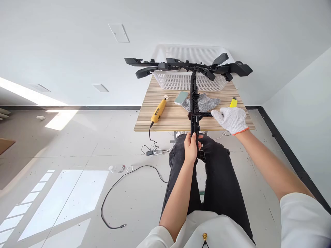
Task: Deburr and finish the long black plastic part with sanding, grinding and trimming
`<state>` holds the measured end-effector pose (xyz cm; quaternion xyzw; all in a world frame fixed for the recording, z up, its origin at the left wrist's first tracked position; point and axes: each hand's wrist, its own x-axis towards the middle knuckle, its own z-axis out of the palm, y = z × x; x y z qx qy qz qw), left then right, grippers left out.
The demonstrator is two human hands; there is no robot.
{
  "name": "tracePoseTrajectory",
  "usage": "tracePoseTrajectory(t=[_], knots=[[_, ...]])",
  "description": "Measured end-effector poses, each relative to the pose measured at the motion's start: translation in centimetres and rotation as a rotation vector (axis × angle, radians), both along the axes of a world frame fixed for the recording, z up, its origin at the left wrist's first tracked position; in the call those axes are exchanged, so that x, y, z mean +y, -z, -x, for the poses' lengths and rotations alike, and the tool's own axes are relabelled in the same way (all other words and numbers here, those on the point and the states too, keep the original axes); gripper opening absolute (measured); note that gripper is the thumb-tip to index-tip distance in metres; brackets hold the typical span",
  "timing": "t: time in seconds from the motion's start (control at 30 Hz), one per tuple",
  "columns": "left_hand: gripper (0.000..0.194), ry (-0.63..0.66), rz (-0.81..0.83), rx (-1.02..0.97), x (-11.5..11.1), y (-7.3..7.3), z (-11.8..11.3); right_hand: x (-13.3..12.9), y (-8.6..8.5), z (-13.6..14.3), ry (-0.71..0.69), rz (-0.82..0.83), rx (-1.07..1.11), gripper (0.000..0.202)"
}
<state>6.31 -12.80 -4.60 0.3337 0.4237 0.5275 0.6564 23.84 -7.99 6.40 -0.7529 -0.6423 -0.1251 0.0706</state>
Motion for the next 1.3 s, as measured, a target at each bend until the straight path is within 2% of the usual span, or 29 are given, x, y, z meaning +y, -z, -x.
tracePoseTrajectory(t=[0.2, 0.37, 0.57, 0.73, 1.03, 1.3], knots=[[0.037, -0.002, -0.012, 0.006, 0.1, 0.2, 0.0, -0.4, -0.6, 0.7, 0.009, 0.008, -0.007, 0.088], [0.037, -0.004, -0.017, 0.001, 0.2, 0.4, 0.0, -0.4, -0.7, 0.5, -0.014, -0.015, -0.024, 0.076], [0.038, -0.004, -0.014, 0.004, 0.0, 0.5, 0.0, 0.0, -0.3, 0.1, -0.024, 0.014, -0.051, 0.068], [0.038, 0.004, -0.006, 0.007, 0.0, 0.3, 0.0, 0.4, 0.3, -0.1, -0.105, 0.085, -0.069, 0.060], [0.038, 0.005, 0.007, 0.001, 0.0, 0.0, 0.1, 0.5, 0.7, -0.4, -0.171, 0.120, -0.106, 0.057], [0.039, 0.002, 0.006, -0.005, 0.0, 0.0, 0.1, 0.4, 0.3, 0.0, -0.086, 0.117, -0.112, 0.068]])
